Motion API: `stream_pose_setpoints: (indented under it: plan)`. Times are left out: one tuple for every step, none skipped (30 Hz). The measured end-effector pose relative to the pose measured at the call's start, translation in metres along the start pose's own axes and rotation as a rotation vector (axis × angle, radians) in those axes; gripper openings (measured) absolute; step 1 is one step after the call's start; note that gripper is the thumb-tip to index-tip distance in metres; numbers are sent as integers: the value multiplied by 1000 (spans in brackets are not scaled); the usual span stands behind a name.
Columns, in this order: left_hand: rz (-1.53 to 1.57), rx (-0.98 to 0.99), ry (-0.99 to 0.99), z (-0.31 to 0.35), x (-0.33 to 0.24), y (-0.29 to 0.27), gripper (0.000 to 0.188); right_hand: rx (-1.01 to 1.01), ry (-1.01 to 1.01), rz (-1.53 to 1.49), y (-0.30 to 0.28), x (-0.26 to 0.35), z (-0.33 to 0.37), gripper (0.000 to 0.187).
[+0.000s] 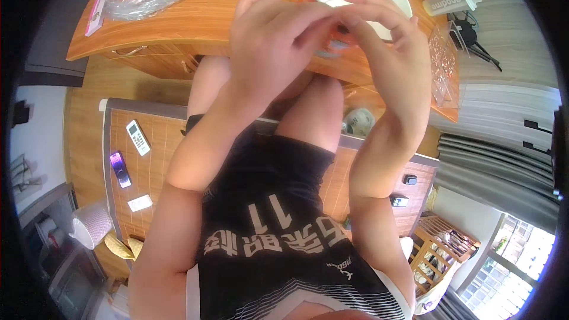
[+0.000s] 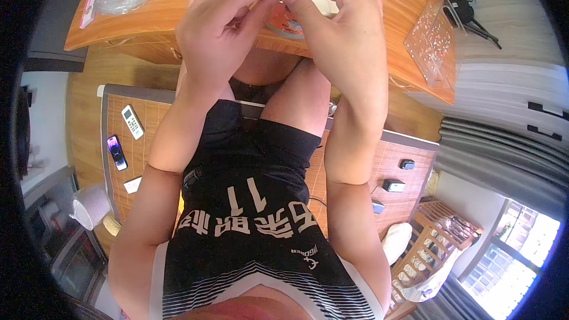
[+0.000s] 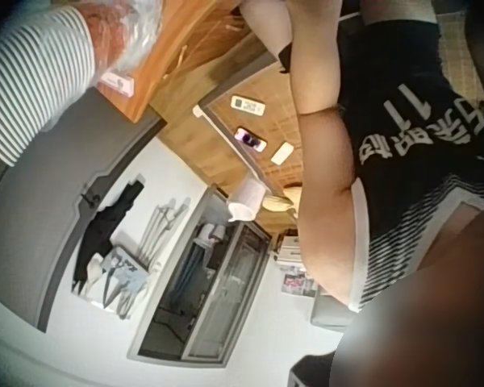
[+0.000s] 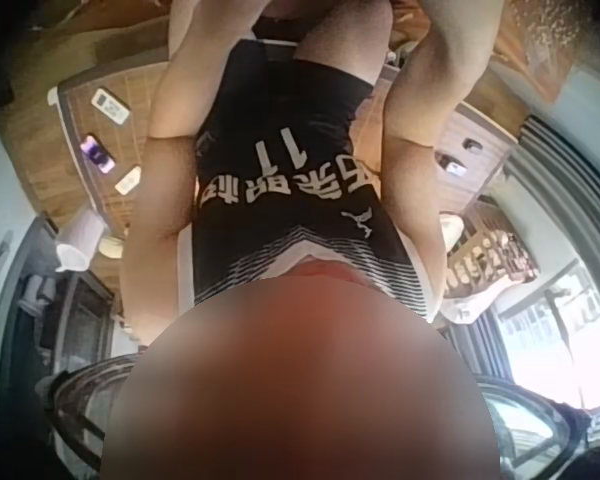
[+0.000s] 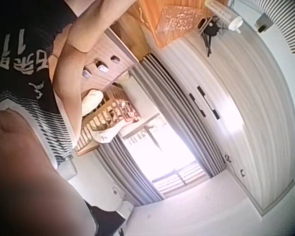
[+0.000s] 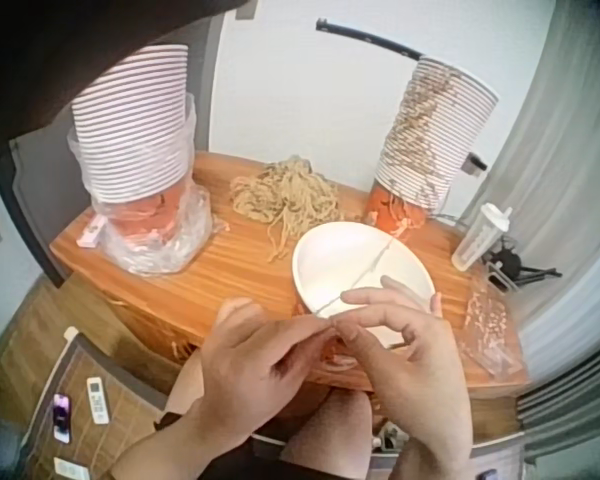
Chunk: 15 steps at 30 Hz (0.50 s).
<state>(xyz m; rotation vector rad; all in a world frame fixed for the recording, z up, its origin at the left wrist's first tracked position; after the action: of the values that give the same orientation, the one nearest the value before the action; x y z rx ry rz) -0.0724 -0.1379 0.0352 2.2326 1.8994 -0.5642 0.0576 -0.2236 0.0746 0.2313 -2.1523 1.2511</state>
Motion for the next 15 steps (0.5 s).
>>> stream_pose_setpoints:
  plan:
    - [-6, 14, 24, -1, -1, 1, 19, -5, -13, -1, 0, 0, 0, 15]
    - [-12, 28, 47, -1, -2, 1, 18, -5, -13, -2, 0, 0, 1, 15]
    - [-13, 29, 48, 0, -1, 1, 18, -12, -29, 73, 0, 2, 1, 15]
    - [47, 56, -39, 2, 4, 3, 16, -21, -44, 150, 0, 2, 1, 14]
    - [106, 84, -126, 3, 10, 5, 13, -22, -42, 149, 1, 0, 2, 14]
    - [107, 86, -125, 3, 10, 3, 13, 9, 19, -1, 3, -6, 2, 14]
    - [177, 128, -261, 5, 17, 2, 11, 40, 82, -153, 6, -11, 3, 13]
    - [246, 170, -398, 7, 24, 3, 8, 38, 86, -155, 6, -11, 4, 13]
    - [247, 176, -398, 6, 24, 0, 8, 24, 57, -94, 5, -9, 5, 13]
    - [245, 197, -377, 3, 23, -2, 6, 11, 27, -34, 5, -6, 5, 13]
    - [243, 218, -356, 1, 22, -3, 6, 9, 30, -35, 5, -4, 5, 13]
    - [245, 222, -356, 0, 23, -3, 6, -3, 29, 22, 5, -1, 5, 13]
    - [256, 232, -286, -3, 21, -3, 6, -14, 26, 78, 4, 1, 5, 13]
    - [268, 241, -217, -4, 20, -3, 7, -15, 26, 76, 5, -1, 6, 13]
    - [267, 243, -217, -4, 22, -3, 7, -18, 19, 63, 5, -3, 6, 13]
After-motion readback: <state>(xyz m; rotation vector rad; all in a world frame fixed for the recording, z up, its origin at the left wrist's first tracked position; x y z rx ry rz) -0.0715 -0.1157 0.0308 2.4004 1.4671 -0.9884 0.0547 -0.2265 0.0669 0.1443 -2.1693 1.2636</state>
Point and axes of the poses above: each hand's wrist, its own z-axis away from the middle knuckle, its own y-axis out of the palm, x = y × z, the point moved 6 cm from there along -z, towards the middle knuckle, and after that the axes turned 4 degrees about z, right-handed, at the moved point
